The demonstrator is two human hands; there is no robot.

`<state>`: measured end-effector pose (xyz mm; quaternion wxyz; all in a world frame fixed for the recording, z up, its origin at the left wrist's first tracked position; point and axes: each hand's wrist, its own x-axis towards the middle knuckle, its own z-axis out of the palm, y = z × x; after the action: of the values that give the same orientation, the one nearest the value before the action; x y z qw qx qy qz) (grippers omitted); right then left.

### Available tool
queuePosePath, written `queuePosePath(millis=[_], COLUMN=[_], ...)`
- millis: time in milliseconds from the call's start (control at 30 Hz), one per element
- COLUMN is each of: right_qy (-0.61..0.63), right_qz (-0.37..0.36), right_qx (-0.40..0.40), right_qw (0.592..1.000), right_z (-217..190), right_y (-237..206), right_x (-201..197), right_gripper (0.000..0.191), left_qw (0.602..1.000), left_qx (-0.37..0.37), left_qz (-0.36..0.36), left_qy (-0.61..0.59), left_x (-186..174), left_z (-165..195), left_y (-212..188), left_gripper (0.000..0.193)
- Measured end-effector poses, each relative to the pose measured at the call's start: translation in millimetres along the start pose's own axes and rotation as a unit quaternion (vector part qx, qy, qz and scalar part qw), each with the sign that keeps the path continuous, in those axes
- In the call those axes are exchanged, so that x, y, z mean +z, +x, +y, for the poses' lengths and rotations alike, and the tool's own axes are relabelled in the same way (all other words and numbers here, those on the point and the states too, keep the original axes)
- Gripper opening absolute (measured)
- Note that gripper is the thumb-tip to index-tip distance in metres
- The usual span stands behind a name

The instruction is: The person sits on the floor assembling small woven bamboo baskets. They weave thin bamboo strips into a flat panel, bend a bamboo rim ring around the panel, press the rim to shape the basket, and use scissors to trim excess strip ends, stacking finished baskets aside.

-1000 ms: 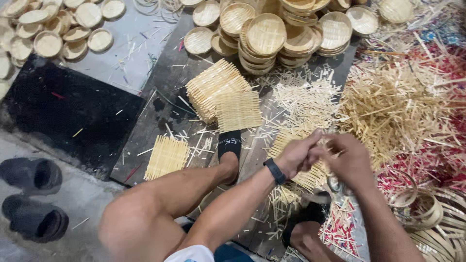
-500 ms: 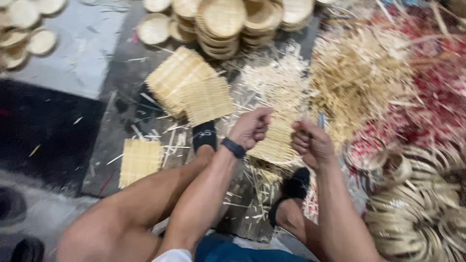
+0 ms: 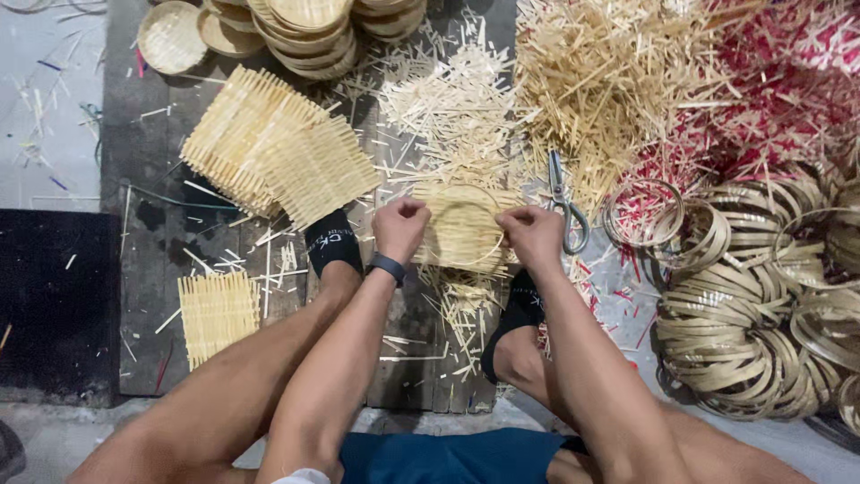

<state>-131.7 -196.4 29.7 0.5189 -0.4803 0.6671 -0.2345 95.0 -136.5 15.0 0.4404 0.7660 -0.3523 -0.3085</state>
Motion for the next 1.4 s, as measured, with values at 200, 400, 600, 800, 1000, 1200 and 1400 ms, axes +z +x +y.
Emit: queuePosePath(millis=[200,400,600,800,1000,1200,1400], right_qy=[-0.142,-0.157,-0.165,-0.123,-0.085,-0.029,-0.147], right_qz=[0.083,0.085,0.093,0.031,0.000,-0.038,-0.067], right_qx=[-0.124,-0.077,-0.104,-0.190,-0.084,-0.048,-0.037], right_qw=[0.978,0.981,0.976,0.973,0.993,0.998,0.986], right_z=[28.6,22.9,43.8,52.0,49.9,52.0,49.1], right_y=[0.2,-5.9,12.1,39.6,50.1,65.5,82.2], right_x=[17.5,21.0,23.0,33.4,36.8,36.8,24.9], right_gripper=[0.023,0.020,0.024,0.016,0.024,0.025,0.028], left_qw=[0.993,0.987,0.980,0.972,0.966,0.972,0.980], left_qx=[-0.016,-0.024,-0.121,-0.125,-0.165,-0.164,-0.128], left_qz=[-0.022,-0.020,-0.042,-0.056,-0.103,-0.096,-0.113], left_qy=[0.116,0.155,0.152,0.193,0.168,0.136,0.106], left_x=[9.3,7.4,21.2,13.9,-7.2,-6.1,-6.7], left_z=[-24.3,-16.8,-27.2,-27.8,-8.5,-22.1,-35.6], left_y=[-5.6,2.4,15.3,42.1,51.1,57.2,57.4], left_gripper=[0.017,0.020,0.016,0.014,0.012,0.015,0.017])
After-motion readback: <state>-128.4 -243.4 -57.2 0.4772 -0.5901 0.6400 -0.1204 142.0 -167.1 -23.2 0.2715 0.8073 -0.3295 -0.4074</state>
